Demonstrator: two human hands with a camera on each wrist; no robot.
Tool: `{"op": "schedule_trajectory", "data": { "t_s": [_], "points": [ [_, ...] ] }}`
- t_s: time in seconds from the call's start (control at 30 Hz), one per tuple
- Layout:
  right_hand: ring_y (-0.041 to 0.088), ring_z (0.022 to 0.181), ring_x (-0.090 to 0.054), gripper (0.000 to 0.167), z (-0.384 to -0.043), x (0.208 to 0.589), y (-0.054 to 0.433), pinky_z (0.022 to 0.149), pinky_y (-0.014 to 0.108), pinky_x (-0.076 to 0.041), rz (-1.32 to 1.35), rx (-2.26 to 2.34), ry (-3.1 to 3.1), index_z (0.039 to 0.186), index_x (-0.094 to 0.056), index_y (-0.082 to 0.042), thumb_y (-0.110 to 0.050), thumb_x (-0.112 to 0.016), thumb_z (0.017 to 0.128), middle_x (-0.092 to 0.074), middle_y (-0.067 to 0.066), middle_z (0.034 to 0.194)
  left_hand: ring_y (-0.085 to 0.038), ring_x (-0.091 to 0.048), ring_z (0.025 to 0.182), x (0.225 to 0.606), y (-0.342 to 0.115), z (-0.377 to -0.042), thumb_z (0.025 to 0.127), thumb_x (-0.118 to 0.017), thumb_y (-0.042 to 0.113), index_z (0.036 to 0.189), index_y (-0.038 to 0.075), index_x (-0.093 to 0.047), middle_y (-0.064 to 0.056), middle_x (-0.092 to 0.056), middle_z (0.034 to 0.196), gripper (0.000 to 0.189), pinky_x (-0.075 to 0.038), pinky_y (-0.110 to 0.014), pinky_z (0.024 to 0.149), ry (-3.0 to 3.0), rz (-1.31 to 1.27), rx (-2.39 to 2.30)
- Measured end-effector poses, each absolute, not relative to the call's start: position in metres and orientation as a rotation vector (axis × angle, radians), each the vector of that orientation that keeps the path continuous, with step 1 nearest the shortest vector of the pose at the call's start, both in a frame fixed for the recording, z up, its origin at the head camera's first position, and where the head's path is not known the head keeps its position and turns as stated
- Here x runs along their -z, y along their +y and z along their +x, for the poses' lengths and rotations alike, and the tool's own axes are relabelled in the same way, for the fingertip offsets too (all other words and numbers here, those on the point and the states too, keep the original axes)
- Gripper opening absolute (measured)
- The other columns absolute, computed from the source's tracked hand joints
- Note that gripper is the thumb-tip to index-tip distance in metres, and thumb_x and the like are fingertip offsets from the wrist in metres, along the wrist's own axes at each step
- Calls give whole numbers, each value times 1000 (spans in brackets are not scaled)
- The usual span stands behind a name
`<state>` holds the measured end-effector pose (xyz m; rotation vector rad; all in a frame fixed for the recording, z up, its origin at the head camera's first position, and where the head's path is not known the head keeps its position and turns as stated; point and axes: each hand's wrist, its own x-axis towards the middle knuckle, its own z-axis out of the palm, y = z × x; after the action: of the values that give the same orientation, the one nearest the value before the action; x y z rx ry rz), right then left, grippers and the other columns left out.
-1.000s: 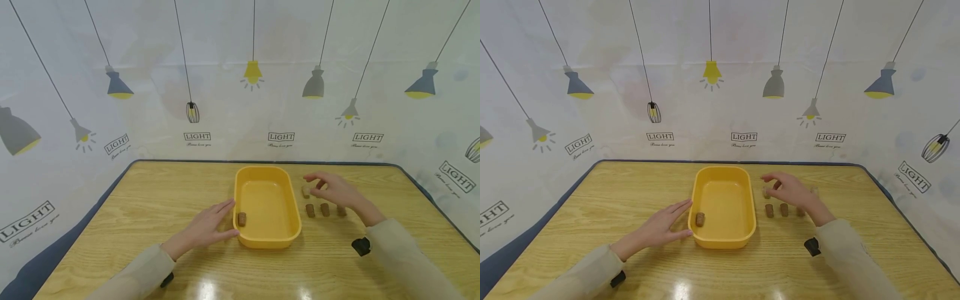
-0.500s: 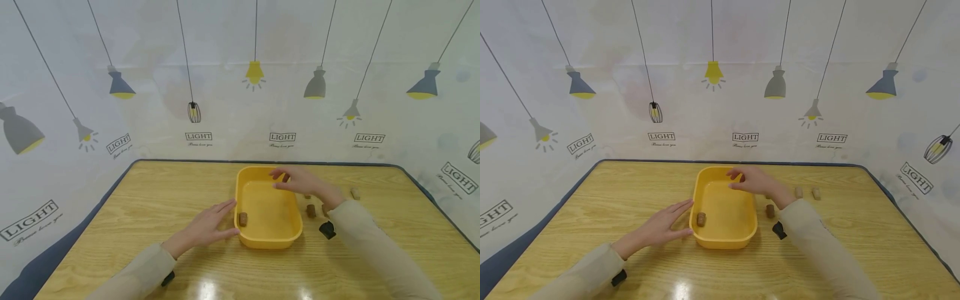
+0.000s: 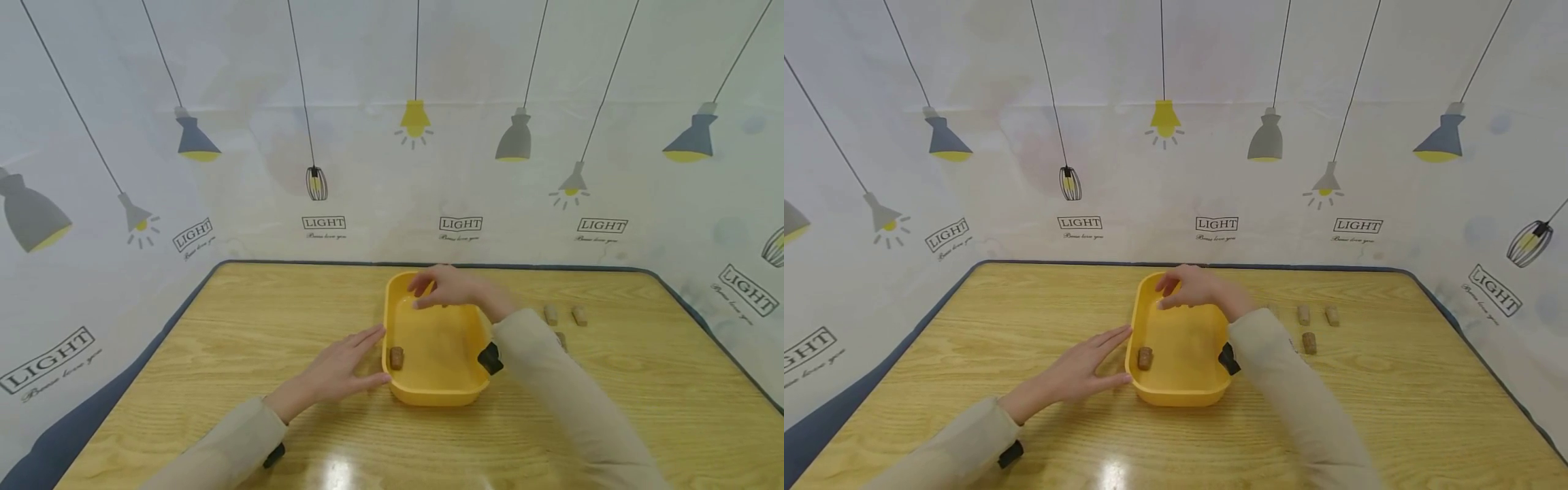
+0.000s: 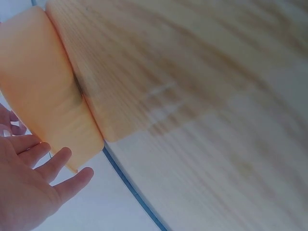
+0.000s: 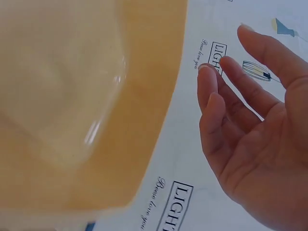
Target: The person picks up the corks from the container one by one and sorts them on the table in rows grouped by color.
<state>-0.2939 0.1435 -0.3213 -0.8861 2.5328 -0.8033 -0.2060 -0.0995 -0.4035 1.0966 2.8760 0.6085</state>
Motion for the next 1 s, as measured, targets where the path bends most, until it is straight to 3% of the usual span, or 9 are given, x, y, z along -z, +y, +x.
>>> {"op": "schedule_trajectory", "data": {
  "t_s": [0.5, 1.0],
  "points": [
    [17, 78, -56, 45, -305, 354, 125, 66, 33, -48, -602, 842, 2291, 120, -50, -6, -20, -65, 80, -57, 3, 96, -25, -30, 124, 405, -100, -207, 82, -41, 62, 140, 9, -25, -5, -25, 142, 80, -28, -44, 96, 2888, 1090, -601],
    [19, 79, -57, 35, -301, 381, 118, 68, 32, -48, -541, 724, 2136, 110, -55, -12, -19, -67, 77, -56, 2, 96, -24, -30, 124, 405, -99, -207, 82, -42, 62, 140, 8, -26, -5, -25, 142, 80, -28, -43, 96, 2898, 1103, -581]
  ]
}}
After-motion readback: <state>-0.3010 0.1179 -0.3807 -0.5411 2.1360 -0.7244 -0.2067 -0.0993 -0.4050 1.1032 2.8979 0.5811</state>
